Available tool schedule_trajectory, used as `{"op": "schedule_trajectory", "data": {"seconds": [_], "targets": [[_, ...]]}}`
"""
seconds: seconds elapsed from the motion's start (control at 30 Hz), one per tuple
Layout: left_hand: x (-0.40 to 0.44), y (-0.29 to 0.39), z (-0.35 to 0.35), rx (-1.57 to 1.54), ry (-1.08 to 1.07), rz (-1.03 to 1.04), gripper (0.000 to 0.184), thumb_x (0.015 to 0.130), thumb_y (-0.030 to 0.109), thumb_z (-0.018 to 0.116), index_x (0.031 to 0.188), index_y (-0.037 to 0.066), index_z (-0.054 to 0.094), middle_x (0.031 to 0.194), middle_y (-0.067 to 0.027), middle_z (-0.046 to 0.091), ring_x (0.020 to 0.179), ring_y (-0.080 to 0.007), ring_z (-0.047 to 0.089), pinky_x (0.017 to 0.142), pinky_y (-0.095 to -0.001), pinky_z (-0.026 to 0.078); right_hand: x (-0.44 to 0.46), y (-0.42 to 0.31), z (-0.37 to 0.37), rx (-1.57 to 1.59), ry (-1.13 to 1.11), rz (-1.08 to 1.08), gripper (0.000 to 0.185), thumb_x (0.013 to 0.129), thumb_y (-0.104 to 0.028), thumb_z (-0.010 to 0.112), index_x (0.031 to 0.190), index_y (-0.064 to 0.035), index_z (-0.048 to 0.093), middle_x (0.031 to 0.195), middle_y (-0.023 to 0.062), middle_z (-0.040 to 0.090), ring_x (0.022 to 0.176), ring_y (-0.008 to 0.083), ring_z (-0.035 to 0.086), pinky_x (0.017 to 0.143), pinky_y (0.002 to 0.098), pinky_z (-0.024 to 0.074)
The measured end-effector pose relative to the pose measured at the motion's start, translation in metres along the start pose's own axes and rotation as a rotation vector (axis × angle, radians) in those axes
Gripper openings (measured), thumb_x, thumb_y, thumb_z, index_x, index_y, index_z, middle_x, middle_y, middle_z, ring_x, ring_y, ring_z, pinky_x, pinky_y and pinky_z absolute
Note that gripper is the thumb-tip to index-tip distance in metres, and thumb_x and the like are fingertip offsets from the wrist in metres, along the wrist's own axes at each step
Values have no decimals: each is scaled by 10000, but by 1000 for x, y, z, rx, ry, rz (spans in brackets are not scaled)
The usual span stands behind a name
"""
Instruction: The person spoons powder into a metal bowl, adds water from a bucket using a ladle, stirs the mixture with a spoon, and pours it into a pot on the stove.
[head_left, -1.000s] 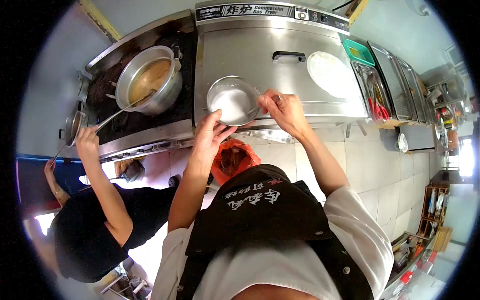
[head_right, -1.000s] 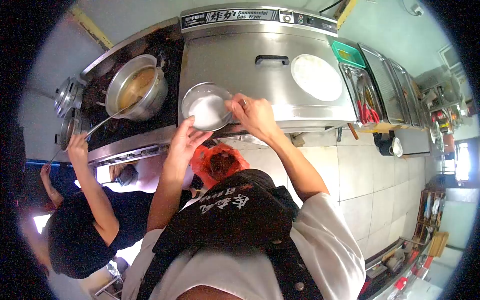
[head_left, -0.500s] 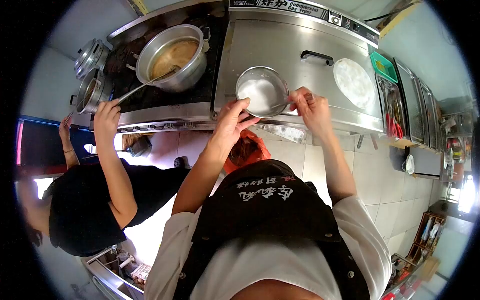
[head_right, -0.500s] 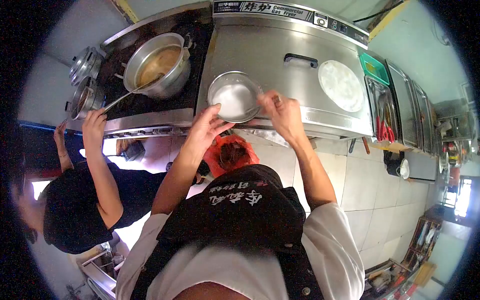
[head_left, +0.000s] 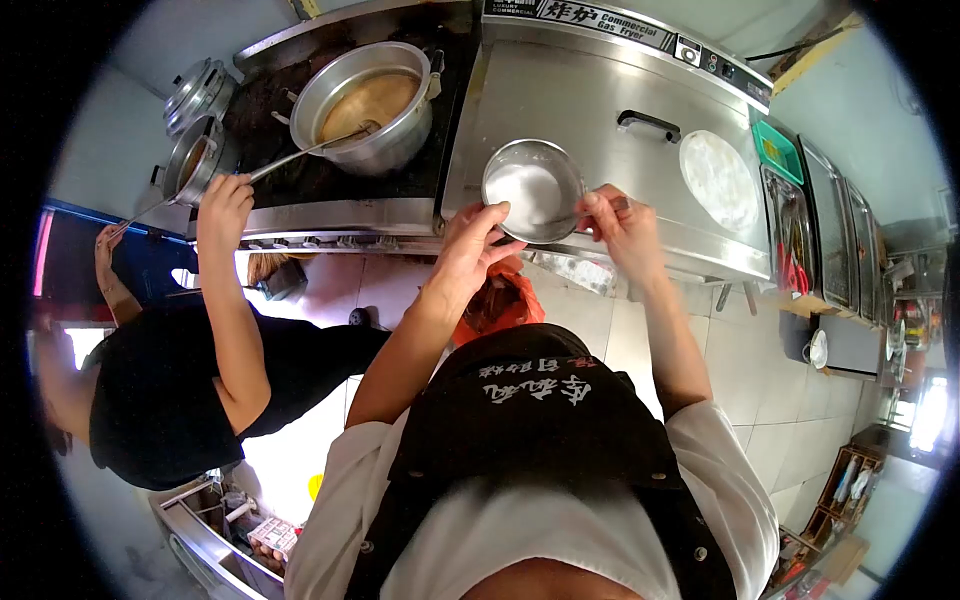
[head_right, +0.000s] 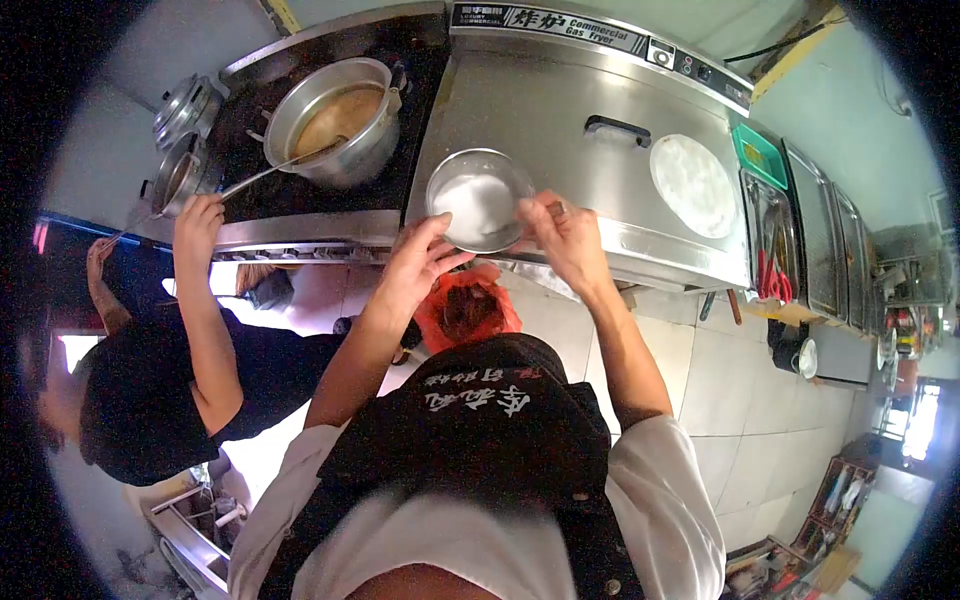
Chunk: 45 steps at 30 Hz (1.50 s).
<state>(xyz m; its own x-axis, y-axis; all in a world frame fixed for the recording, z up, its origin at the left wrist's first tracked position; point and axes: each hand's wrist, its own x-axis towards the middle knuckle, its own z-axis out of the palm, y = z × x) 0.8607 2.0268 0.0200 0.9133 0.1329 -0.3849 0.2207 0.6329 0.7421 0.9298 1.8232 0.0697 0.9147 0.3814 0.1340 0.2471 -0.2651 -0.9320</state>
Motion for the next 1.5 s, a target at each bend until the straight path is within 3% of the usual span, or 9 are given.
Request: {"op": "schedule_trajectory", "data": {"seconds": [0.2,0.43,0.7,0.8,1.03,1.13,1.23,1.33,1.5], "targets": [[-6,4,-7,-61,15,8,410,816,205,673,1137,3,516,1183,-142,486,1093,-311,495,900,-524,511,23,5,11,-148,93,-130,242,933,-235,566,903,-13,658,714,41,661,588,110,607,556,267,508],[-6,12,-12,-45,60,2,328,796,248,695,1012,33,576,1057,-94,531,1035,-264,531,862,-474,536,4,-13,6,47,-95,80,335,957,-285,537,876,16,657,698,24,624,587,81,509,538,235,437],[-4,36,-17,-57,70,-35,564,799,288,704,1227,41,433,1190,-165,475,1150,-368,451,920,-547,488,30,-26,12,-171,123,-293,312,922,-341,547,885,-55,665,634,84,648,538,210,624,531,330,472],[-7,48,-14,-14,64,-24,581,792,296,708,1222,34,417,1193,-178,465,1150,-374,446,924,-550,484,29,-40,7,-234,44,-238,337,946,-312,546,911,0,668,662,24,643,568,79,532,525,235,439],[-19,67,-13,2,87,10,560,790,307,711,1195,17,457,1164,-182,447,1121,-358,465,869,-505,532,37,-52,10,-132,85,-292,352,933,-368,553,882,-45,685,660,30,639,566,74,542,516,243,438],[-21,73,-15,8,92,16,550,794,309,707,1189,18,459,1181,-190,423,1150,-372,426,868,-522,530,35,-58,6,-242,53,-291,313,925,-357,533,855,-87,674,666,65,665,594,217,647,560,332,489],[-20,76,-19,10,78,20,552,795,313,705,1188,15,456,1198,-199,399,1180,-390,386,867,-534,529,29,-64,12,-88,-77,-255,325,928,-374,523,856,-98,677,663,61,664,599,218,649,565,335,490],[-23,78,-19,11,80,16,570,793,316,708,1201,14,450,1205,-201,390,1186,-396,372,859,-534,534,37,-59,14,-88,17,-329,400,931,-376,551,829,-13,686,722,24,643,560,81,542,519,240,439],[-23,83,-21,38,51,45,614,784,318,717,1237,16,432,1210,-194,390,1190,-389,356,845,-531,541,33,-67,5,-138,-30,-214,409,930,-394,546,839,-22,689,693,36,639,552,78,523,507,245,426]]}}
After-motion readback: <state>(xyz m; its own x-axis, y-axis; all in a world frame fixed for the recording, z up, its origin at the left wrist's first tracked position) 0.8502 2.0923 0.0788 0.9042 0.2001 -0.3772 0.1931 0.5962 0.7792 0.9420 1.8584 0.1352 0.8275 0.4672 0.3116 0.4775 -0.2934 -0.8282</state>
